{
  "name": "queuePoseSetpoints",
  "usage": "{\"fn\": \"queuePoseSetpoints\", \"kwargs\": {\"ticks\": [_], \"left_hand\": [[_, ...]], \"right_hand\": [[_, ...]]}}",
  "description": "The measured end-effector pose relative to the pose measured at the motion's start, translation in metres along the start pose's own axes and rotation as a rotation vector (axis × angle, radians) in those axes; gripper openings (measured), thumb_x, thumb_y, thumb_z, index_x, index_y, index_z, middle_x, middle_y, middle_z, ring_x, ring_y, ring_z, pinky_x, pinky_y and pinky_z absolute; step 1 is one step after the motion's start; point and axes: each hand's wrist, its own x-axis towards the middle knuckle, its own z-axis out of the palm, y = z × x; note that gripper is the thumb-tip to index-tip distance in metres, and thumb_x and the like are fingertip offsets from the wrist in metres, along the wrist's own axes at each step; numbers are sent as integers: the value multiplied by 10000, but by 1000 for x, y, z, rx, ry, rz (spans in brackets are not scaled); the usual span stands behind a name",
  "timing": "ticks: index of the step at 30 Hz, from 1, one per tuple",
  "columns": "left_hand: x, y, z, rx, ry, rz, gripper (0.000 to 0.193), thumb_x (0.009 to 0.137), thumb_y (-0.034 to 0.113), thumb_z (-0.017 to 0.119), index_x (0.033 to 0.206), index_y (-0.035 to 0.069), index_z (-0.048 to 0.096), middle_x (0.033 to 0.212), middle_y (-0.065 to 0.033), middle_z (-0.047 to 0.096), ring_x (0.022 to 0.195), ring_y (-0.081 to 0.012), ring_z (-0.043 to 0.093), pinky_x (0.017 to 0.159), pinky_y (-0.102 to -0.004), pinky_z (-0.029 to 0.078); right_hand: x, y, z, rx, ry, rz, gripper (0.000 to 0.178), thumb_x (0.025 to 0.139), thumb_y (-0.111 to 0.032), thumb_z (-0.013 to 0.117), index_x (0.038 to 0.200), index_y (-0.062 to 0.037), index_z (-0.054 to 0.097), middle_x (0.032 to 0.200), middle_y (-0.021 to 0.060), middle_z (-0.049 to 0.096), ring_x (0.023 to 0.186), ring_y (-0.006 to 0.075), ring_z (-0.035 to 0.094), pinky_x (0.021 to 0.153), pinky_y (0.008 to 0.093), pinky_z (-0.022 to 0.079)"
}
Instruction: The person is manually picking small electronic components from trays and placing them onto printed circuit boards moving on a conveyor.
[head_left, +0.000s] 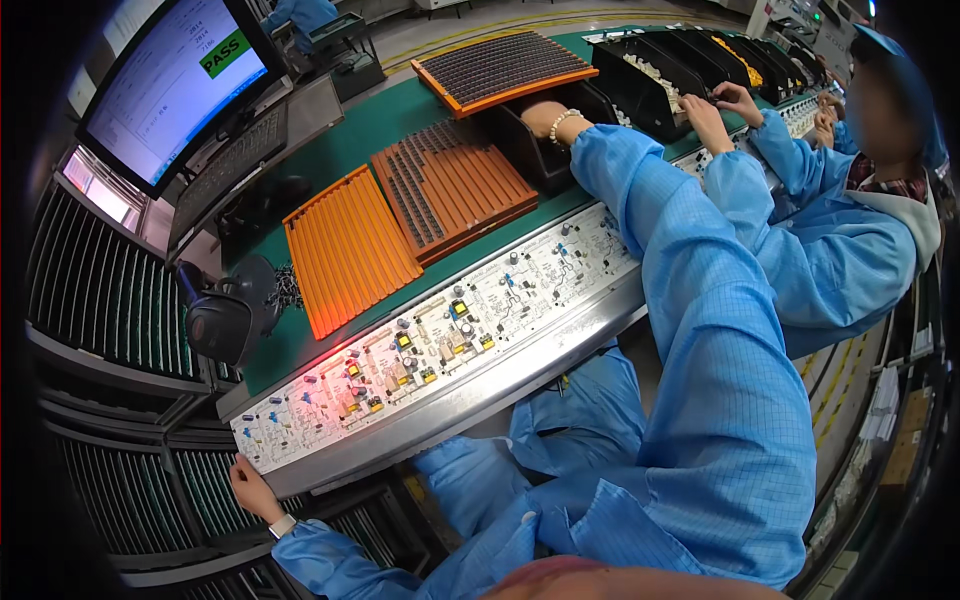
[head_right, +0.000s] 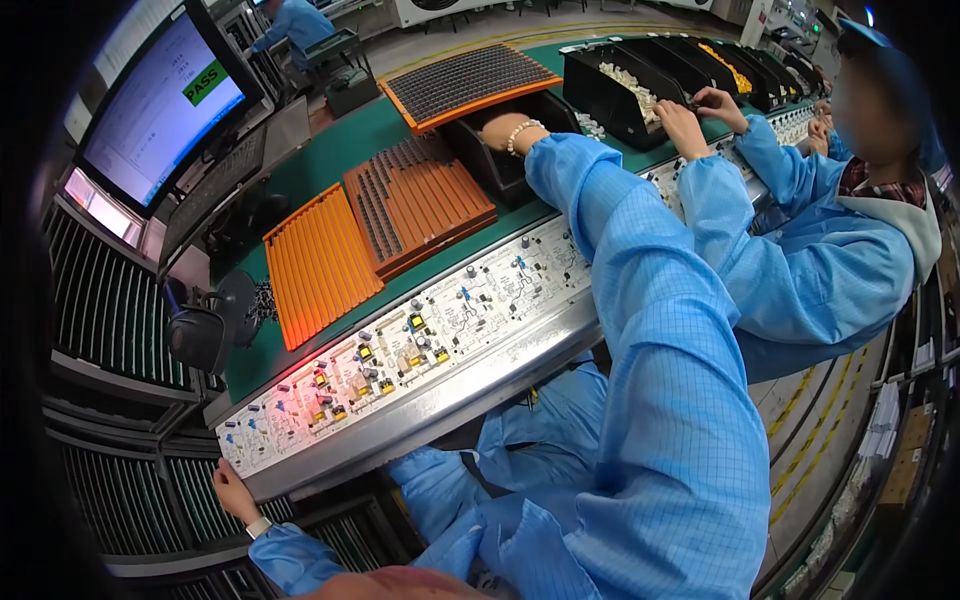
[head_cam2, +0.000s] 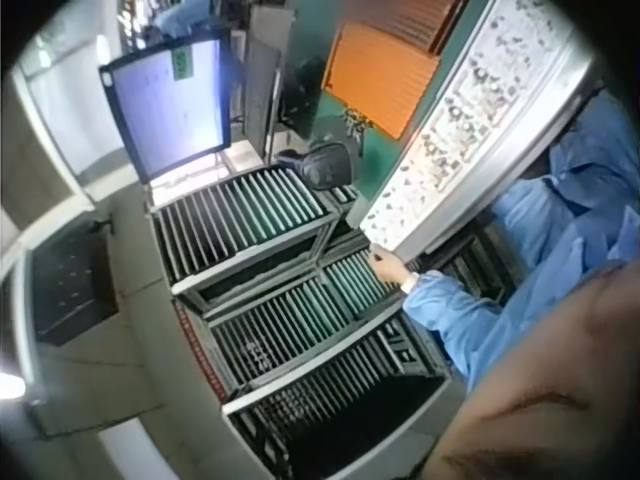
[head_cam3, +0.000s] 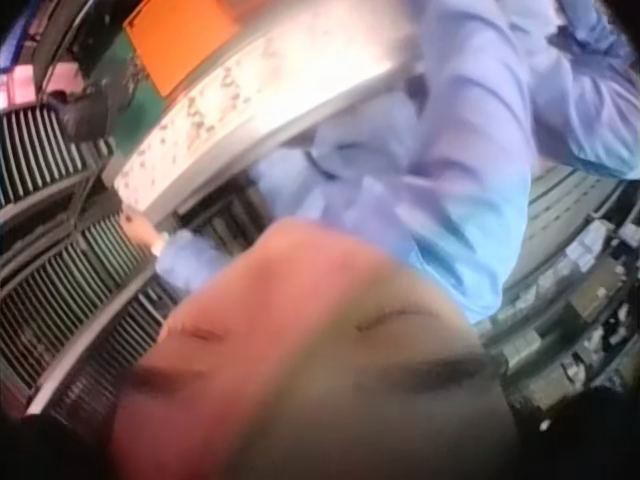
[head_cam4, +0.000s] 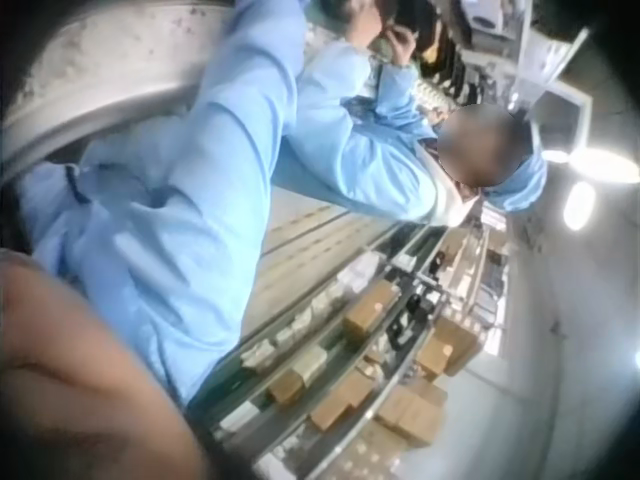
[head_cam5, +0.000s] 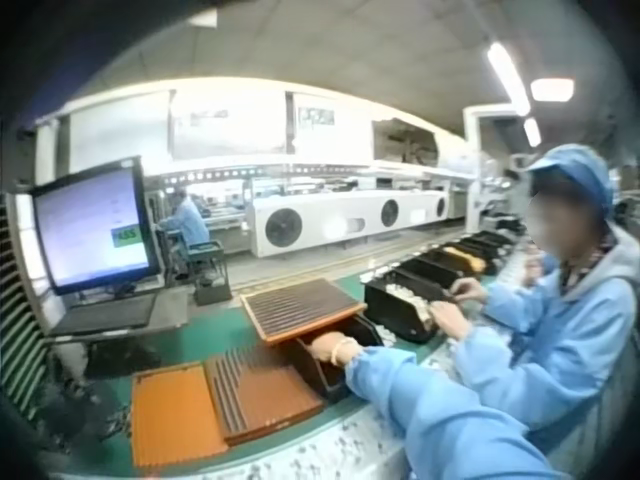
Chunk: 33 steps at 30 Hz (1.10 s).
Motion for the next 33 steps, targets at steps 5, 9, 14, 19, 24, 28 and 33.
{"fn": "queuePoseSetpoints", "kwargs": {"ticks": [5, 9, 14, 19, 24, 28, 33], "left_hand": [[-3, 11, 0, -13, -5, -6, 546, 967, 557, 511, 885, 36, 653, 818, -123, 685, 741, -323, 621, 694, -411, 465], [-5, 16, -5, -25, -21, -24, 546, 966, 560, 510, 878, 39, 649, 821, -120, 686, 741, -316, 621, 700, -410, 466], [-5, 20, -6, -39, -32, -42, 536, 966, 552, 515, 876, 41, 653, 808, -107, 685, 728, -302, 621, 696, -401, 462], [-3, 14, -6, -34, -23, -30, 524, 969, 533, 518, 875, 39, 664, 805, -105, 685, 737, -302, 625, 708, -396, 466], [-1, 18, -6, -23, -35, -33, 514, 969, 523, 521, 908, 42, 690, 834, -115, 701, 765, -305, 643, 725, -396, 474], [2, 17, -5, -24, -72, -40, 518, 965, 519, 527, 985, 35, 709, 907, -133, 722, 833, -319, 669, 752, -395, 487], [7, -16, 1, 7, 2, 20, 515, 967, 497, 527, 1048, 27, 719, 952, -177, 722, 853, -375, 674, 771, -413, 502]], "right_hand": [[0, 8, 5, 35, 12, -41, 320, 883, -276, 540, 849, -11, 717, 916, 242, 689, 875, 428, 657, 747, 490, 513], [-7, -3, 3, 12, -50, -70, 289, 878, -160, 535, 1007, 17, 724, 1040, 249, 693, 984, 412, 667, 867, 463, 524], [-23, -11, 2, 52, 6, -49, 279, 881, -191, 560, 986, 10, 721, 1028, 251, 694, 978, 416, 664, 864, 456, 531], [-40, -22, -19, 63, -37, 77, 306, 895, -256, 580, 978, 5, 717, 1017, 260, 692, 962, 423, 667, 862, 453, 538], [-56, -14, -45, 53, 12, 100, 343, 933, -307, 580, 1012, -4, 720, 979, 249, 700, 943, 410, 675, 869, 467, 539], [-65, -4, -45, 18, 12, 78, 382, 956, -350, 572, 1044, -5, 712, 972, 251, 699, 946, 411, 671, 869, 482, 534], [-62, -9, -48, 27, 7, 105, 397, 930, -353, 614, 963, 29, 715, 1009, 281, 687, 972, 437, 668, 858, 491, 541]]}}
